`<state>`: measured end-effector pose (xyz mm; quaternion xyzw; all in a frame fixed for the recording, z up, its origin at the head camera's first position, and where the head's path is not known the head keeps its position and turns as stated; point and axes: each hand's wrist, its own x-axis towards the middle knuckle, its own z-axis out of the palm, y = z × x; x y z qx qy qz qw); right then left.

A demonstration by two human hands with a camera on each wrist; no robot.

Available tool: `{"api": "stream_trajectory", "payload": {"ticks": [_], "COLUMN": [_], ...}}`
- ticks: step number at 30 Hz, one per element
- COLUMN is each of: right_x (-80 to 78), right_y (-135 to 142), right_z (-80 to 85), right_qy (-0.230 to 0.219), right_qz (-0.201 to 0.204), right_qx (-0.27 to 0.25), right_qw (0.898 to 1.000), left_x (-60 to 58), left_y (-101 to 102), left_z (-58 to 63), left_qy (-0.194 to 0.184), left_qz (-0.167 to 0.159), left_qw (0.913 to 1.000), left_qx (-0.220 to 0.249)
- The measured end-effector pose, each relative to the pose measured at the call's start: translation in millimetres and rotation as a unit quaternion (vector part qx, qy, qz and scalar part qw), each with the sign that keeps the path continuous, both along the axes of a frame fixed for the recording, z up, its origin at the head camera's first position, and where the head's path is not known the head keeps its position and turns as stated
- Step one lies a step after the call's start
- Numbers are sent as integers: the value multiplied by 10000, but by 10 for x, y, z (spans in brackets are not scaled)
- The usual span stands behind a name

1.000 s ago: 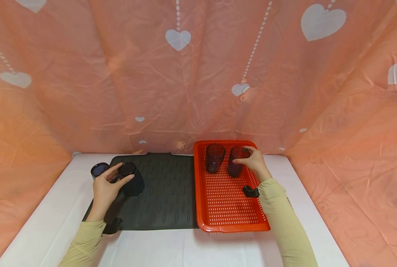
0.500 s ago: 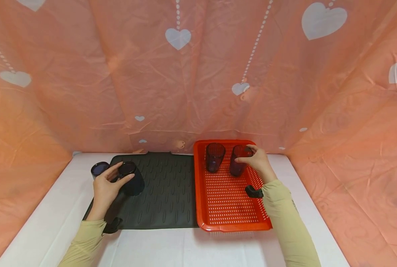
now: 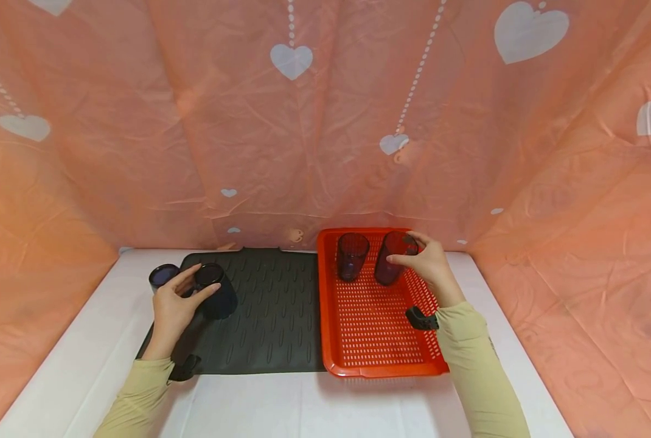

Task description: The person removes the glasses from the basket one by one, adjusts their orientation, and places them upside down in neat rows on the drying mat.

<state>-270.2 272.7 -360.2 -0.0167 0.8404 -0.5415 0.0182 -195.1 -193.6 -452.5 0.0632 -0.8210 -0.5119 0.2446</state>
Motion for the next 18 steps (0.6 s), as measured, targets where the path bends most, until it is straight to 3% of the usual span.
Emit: {"api": "stream_trajectory", "payload": {"ticks": [7,18], "right_x": [94,217], "right_y": [-42,-126], "right_z": [119,304], "right_qy": [169,194], "right_qz": [-14,108], "right_qx": [-386,-518], "right_qw": [9991,9984], "left_x": [-7,0], "left_y": [6,13], "left_z": [0,24], "left_qy": [24,-53], "left_qz": [51,85], "left_qw": [10000,9999], "left_qx": [-22,-14]}}
